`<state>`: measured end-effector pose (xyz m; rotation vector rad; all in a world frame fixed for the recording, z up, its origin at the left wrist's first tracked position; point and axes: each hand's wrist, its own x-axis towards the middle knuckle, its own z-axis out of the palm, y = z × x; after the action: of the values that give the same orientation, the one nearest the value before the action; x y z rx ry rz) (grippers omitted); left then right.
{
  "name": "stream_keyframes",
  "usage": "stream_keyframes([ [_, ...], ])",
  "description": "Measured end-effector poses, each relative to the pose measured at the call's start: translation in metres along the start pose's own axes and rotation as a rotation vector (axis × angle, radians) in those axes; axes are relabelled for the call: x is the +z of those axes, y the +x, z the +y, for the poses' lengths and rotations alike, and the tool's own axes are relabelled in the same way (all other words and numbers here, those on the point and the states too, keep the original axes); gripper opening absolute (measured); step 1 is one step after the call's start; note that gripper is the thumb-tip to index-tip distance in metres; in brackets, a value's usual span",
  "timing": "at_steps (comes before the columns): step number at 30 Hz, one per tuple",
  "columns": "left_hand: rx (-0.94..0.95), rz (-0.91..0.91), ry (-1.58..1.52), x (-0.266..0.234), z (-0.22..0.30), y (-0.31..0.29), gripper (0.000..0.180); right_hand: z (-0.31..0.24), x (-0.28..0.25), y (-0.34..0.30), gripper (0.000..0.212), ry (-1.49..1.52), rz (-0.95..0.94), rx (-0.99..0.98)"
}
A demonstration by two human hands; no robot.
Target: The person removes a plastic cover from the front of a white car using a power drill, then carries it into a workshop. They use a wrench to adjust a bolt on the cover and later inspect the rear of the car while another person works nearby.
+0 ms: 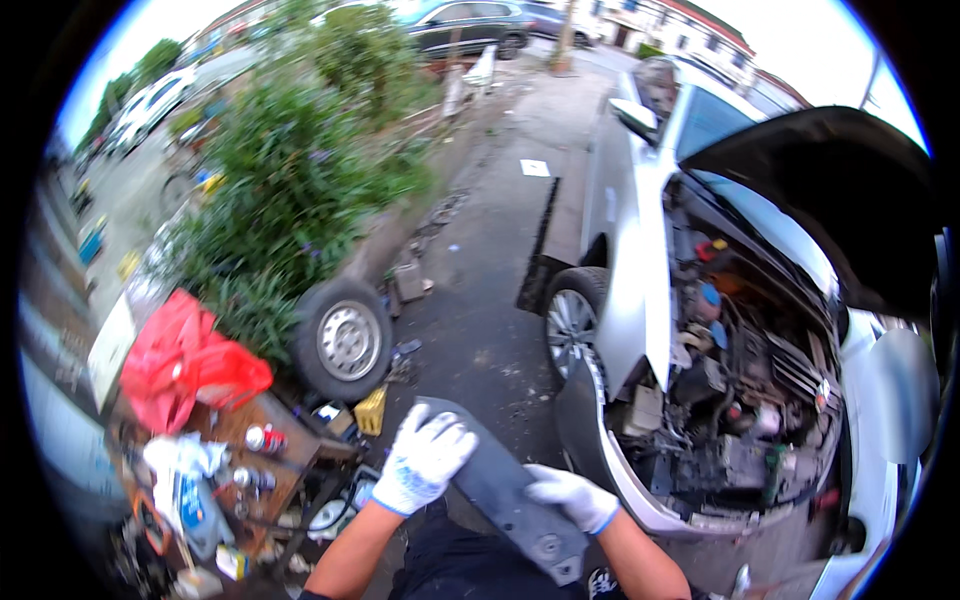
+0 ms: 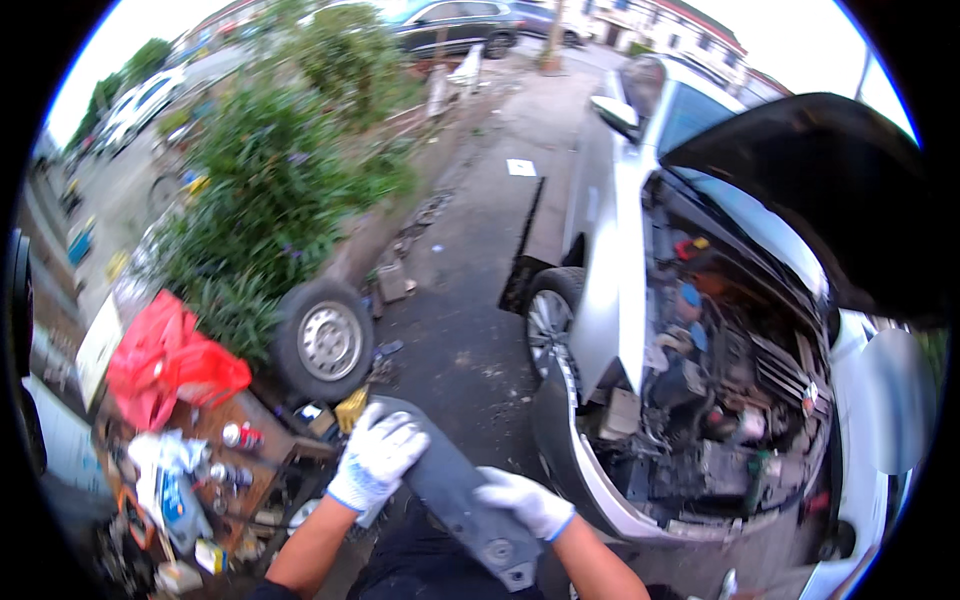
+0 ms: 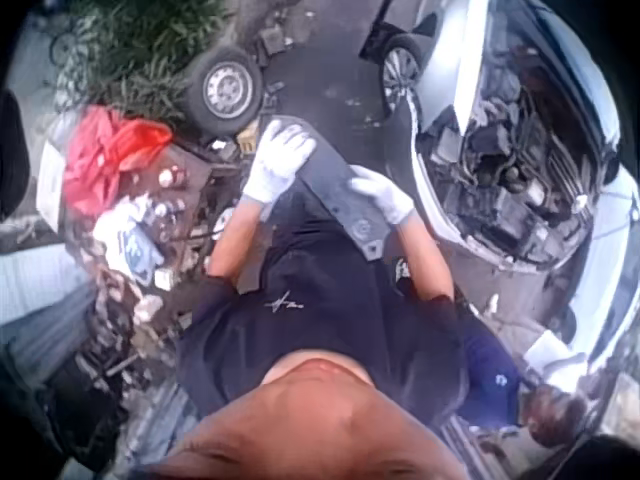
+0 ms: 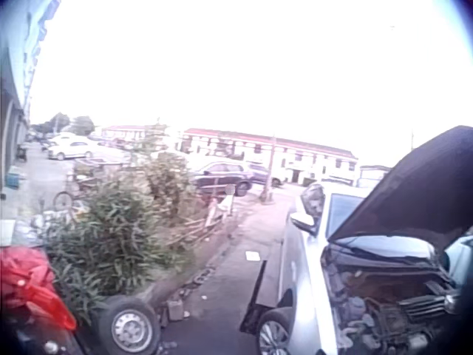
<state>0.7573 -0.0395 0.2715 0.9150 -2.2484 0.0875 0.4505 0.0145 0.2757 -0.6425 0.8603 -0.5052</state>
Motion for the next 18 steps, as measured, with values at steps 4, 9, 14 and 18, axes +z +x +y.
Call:
stream_keyframes([
  [4, -0.262, 0.253, -0.02, -0.004, -0.017, 0.013, 0.061, 0.018, 0.043, 0.021, 0.06, -0.485, 0.22, -0.188],
  [9, -0.984, 0.327, -2.143, 0.018, 0.003, 0.049, 0.072, 0.017, 0.061, -0.027, 0.057, -0.472, 0.612, -0.356],
  [14, -0.916, 0.223, -1.882, 0.025, 0.064, 0.069, 0.041, 0.053, 0.056, -0.086, 0.059, -0.666, 0.712, -0.568],
  [18, -0.612, -0.26, -1.988, 0.017, 0.158, 0.105, 0.059, 0.103, 0.031, -0.163, 0.06, -0.714, 0.909, -0.618],
])
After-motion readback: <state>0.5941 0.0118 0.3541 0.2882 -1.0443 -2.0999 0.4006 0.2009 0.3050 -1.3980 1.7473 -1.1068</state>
